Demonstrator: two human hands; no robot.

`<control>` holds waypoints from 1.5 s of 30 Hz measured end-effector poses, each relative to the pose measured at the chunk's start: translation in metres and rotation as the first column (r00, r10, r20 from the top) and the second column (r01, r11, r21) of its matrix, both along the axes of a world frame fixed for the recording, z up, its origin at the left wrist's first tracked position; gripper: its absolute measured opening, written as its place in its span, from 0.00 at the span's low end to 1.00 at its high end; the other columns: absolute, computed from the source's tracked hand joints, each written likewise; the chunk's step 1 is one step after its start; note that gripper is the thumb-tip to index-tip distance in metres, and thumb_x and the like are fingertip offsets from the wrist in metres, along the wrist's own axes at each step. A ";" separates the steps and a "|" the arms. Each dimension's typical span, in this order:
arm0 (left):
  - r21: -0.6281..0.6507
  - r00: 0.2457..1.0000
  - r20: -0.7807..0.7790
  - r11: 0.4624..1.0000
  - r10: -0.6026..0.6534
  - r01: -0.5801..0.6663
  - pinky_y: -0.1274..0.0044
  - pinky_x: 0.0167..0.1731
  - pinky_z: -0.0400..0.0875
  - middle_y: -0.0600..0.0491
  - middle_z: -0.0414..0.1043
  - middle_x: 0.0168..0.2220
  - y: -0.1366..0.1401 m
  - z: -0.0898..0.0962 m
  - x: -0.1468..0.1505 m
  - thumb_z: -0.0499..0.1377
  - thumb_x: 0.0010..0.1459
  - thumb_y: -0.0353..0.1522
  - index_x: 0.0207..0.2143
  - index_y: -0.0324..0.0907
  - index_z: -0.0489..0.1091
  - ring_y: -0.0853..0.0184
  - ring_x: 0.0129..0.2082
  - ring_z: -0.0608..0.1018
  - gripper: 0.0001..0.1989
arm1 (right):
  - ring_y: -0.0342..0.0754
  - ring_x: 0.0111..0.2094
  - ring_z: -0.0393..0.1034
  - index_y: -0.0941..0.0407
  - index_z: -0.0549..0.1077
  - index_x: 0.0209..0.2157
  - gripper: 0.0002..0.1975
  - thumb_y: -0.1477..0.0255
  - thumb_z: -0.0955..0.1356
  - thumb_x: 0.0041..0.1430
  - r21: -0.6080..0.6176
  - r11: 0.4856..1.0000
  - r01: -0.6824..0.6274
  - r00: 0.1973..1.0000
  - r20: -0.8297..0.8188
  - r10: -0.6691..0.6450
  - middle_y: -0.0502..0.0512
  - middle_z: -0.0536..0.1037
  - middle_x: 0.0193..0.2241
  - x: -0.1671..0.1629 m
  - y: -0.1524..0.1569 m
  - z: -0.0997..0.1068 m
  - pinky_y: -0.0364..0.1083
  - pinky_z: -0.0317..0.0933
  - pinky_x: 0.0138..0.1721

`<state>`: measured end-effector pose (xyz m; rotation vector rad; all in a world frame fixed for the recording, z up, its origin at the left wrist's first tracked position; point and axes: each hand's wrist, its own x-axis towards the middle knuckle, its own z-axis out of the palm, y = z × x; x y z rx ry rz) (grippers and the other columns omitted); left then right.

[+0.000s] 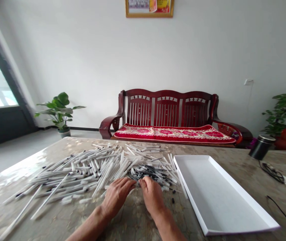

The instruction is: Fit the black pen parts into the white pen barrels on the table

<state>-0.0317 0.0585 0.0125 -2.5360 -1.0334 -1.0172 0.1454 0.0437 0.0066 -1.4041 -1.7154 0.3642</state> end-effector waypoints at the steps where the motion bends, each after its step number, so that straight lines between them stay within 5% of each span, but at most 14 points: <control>1: -0.013 1.000 0.012 1.000 0.010 -0.010 0.75 0.31 0.70 0.54 0.77 0.30 0.001 -0.001 0.000 0.54 0.66 0.33 0.40 0.45 0.72 0.66 0.29 0.79 0.07 | 0.46 0.24 0.69 0.54 0.71 0.26 0.19 0.60 0.61 0.66 0.006 1.000 -0.011 0.999 -0.031 0.011 0.50 0.76 0.21 -0.001 0.000 0.001 0.42 0.55 0.27; 6: -0.032 0.998 0.051 0.999 0.037 -0.035 0.75 0.30 0.71 0.54 0.77 0.30 0.003 -0.004 0.000 0.54 0.65 0.34 0.39 0.45 0.72 0.66 0.28 0.80 0.07 | 0.48 0.32 0.73 0.54 0.74 0.37 0.12 0.63 0.62 0.64 0.013 0.999 -0.032 0.982 -0.185 0.034 0.54 0.80 0.33 -0.003 -0.002 0.006 0.42 0.63 0.34; 12: -0.009 0.996 0.081 1.000 0.030 -0.030 0.76 0.29 0.72 0.53 0.77 0.29 0.004 -0.003 0.001 0.55 0.65 0.34 0.39 0.46 0.73 0.66 0.28 0.79 0.07 | 0.46 0.23 0.69 0.54 0.71 0.23 0.21 0.59 0.60 0.65 -0.029 1.000 -0.008 0.999 -0.049 0.007 0.51 0.74 0.19 0.001 -0.002 0.007 0.42 0.56 0.25; 16: -0.008 0.993 0.102 0.998 0.066 -0.065 0.77 0.30 0.72 0.53 0.78 0.30 0.005 -0.003 -0.001 0.53 0.66 0.35 0.40 0.45 0.73 0.67 0.29 0.80 0.09 | 0.46 0.26 0.69 0.55 0.74 0.27 0.17 0.61 0.62 0.64 0.051 0.998 -0.040 0.993 -0.108 0.045 0.52 0.77 0.24 -0.001 -0.002 0.009 0.41 0.59 0.28; 23: 0.000 0.997 0.073 1.000 0.009 -0.009 0.75 0.31 0.71 0.54 0.78 0.30 0.003 -0.004 0.001 0.54 0.66 0.36 0.40 0.46 0.73 0.66 0.29 0.80 0.09 | 0.45 0.22 0.66 0.55 0.71 0.23 0.21 0.57 0.61 0.64 -0.072 0.997 -0.025 0.988 -0.152 0.014 0.48 0.71 0.17 0.000 0.000 0.005 0.41 0.56 0.24; 30: -0.010 0.996 0.088 0.999 0.033 -0.032 0.76 0.30 0.71 0.54 0.78 0.29 0.005 -0.004 0.000 0.54 0.66 0.36 0.37 0.45 0.73 0.67 0.28 0.80 0.09 | 0.48 0.30 0.72 0.55 0.76 0.35 0.13 0.62 0.65 0.59 -0.042 0.995 -0.093 0.945 -0.318 0.075 0.53 0.79 0.30 -0.001 0.001 0.004 0.42 0.64 0.32; 36: 0.006 0.996 0.083 1.000 0.021 -0.021 0.76 0.30 0.71 0.54 0.78 0.29 0.005 -0.006 0.001 0.55 0.65 0.36 0.38 0.45 0.73 0.66 0.28 0.80 0.08 | 0.45 0.22 0.66 0.55 0.71 0.23 0.20 0.58 0.62 0.63 -0.101 0.994 -0.029 0.981 -0.194 0.008 0.48 0.71 0.17 0.001 0.002 0.001 0.41 0.57 0.24; 42: 0.009 0.994 0.102 0.999 0.038 -0.039 0.76 0.28 0.70 0.55 0.78 0.29 0.006 -0.007 0.001 0.55 0.66 0.36 0.38 0.45 0.73 0.66 0.27 0.79 0.08 | 0.48 0.30 0.72 0.56 0.76 0.38 0.12 0.62 0.67 0.58 -0.063 0.991 -0.122 0.929 -0.359 0.092 0.54 0.79 0.32 0.001 0.002 0.000 0.42 0.64 0.32; 45: 0.016 0.994 0.099 0.999 0.036 -0.038 0.75 0.28 0.70 0.55 0.78 0.29 0.005 -0.006 0.001 0.56 0.65 0.35 0.38 0.45 0.73 0.65 0.27 0.79 0.07 | 0.47 0.25 0.69 0.55 0.75 0.34 0.17 0.57 0.64 0.62 -0.118 0.989 -0.094 0.932 -0.359 0.045 0.51 0.76 0.25 0.001 0.002 -0.001 0.42 0.61 0.27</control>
